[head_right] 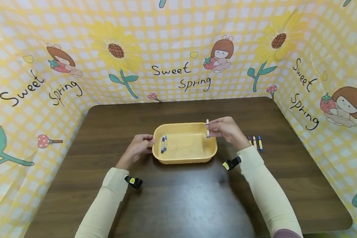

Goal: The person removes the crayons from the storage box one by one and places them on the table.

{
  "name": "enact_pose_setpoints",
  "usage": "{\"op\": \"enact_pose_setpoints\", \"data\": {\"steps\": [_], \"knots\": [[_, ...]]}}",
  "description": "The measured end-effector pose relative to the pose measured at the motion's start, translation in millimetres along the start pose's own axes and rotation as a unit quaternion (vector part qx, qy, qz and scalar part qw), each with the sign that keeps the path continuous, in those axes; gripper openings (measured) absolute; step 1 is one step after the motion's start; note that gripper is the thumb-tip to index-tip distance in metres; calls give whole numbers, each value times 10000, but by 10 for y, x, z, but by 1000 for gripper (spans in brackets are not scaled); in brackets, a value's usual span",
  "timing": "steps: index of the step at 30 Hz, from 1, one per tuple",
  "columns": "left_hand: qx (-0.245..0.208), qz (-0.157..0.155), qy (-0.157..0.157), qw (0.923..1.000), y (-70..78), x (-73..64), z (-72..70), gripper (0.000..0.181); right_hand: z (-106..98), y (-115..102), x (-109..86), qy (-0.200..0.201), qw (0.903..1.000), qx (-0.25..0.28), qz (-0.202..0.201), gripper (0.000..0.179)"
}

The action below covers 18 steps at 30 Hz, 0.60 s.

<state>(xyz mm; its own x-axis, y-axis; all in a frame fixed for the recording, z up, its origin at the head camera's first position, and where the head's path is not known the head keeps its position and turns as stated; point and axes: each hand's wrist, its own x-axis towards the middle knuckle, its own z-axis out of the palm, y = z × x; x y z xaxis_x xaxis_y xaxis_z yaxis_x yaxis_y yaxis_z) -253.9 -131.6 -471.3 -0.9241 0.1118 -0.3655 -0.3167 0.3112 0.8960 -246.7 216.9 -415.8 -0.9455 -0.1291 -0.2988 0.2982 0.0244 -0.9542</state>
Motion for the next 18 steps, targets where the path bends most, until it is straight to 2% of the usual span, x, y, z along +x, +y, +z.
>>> {"op": "enact_pose_setpoints", "data": {"steps": [5,6,9,18], "knots": [[22,16,-117,9999,0,31,25,39,-384,8,-191,233,9987,421,-142,8],[17,22,-139,9999,-3,38,29,39,-465,18,-230,270,9982,512,-158,7],[68,6,-194,9998,2,54,32,40,-718,48,-344,393,9966,697,-174,18],[130,33,-232,9996,28,71,5,44,-1496,148,-578,638,9925,1037,59,28]]}}
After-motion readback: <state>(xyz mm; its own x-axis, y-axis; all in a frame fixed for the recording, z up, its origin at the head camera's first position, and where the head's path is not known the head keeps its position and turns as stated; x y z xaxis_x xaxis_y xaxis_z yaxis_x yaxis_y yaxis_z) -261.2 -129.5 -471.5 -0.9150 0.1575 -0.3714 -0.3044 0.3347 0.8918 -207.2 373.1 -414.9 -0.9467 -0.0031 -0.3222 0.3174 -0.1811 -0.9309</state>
